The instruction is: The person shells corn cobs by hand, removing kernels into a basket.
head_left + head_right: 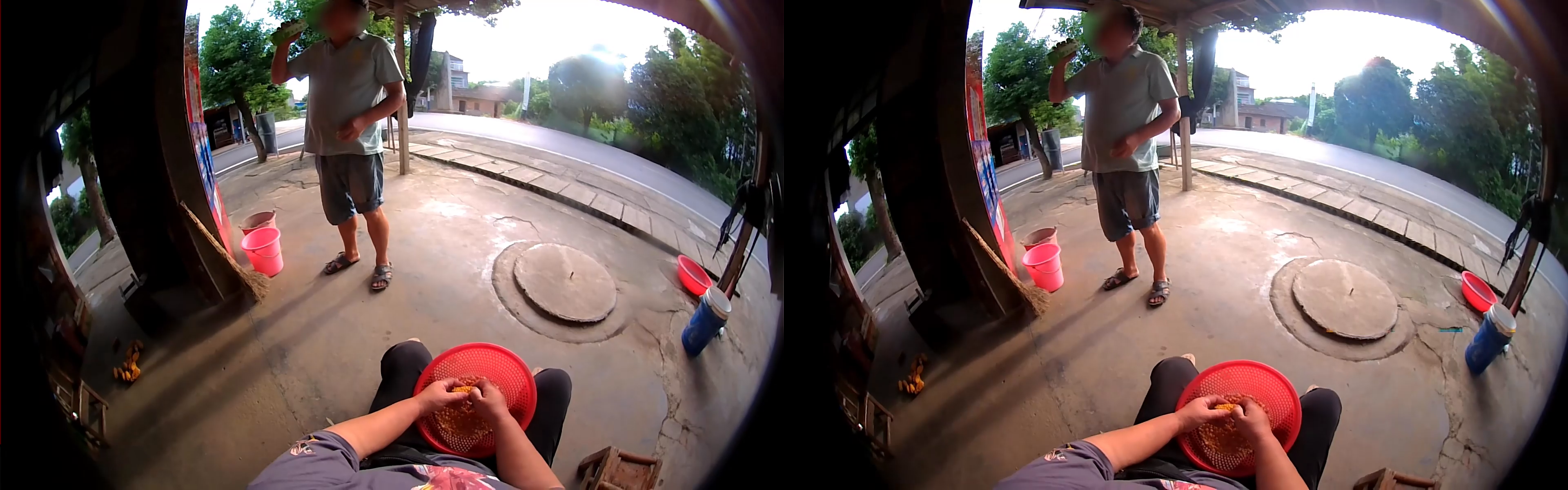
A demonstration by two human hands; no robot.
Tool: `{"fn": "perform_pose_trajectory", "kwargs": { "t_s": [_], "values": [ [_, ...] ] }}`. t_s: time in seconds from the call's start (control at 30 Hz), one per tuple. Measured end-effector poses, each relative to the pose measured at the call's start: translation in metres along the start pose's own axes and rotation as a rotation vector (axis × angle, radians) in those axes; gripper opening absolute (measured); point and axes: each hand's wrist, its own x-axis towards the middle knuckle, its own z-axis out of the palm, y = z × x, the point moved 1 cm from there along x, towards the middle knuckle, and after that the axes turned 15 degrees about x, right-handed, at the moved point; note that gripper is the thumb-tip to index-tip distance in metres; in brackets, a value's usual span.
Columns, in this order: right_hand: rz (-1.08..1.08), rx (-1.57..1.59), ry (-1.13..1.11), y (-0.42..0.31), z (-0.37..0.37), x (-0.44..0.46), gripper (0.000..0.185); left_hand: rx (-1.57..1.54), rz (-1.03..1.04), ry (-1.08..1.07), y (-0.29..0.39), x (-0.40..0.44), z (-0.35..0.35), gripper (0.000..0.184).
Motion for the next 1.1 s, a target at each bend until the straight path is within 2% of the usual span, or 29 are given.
{"fn": "perform_pose_trajectory", "kwargs": {
  "t_s": [0.23, 0.77, 1.1],
  "values": [
    [-0.065, -0.144, 0.036, 0.003, 0.002, 0.000, 0.027, -0.018, -0.030, 0.002, -0.001, 0.001, 0.000, 0.035],
    [-0.099, -0.173, 0.055, 0.008, 0.003, 0.002, 0.036, 0.023, 0.020, -0.005, -0.011, 0.006, 0.001, 0.032],
    [-0.067, -0.219, 0.056, 0.009, 0.002, 0.002, 0.037, 0.203, 0.058, 0.025, -0.021, 0.011, 0.000, 0.030]
  ]
}}
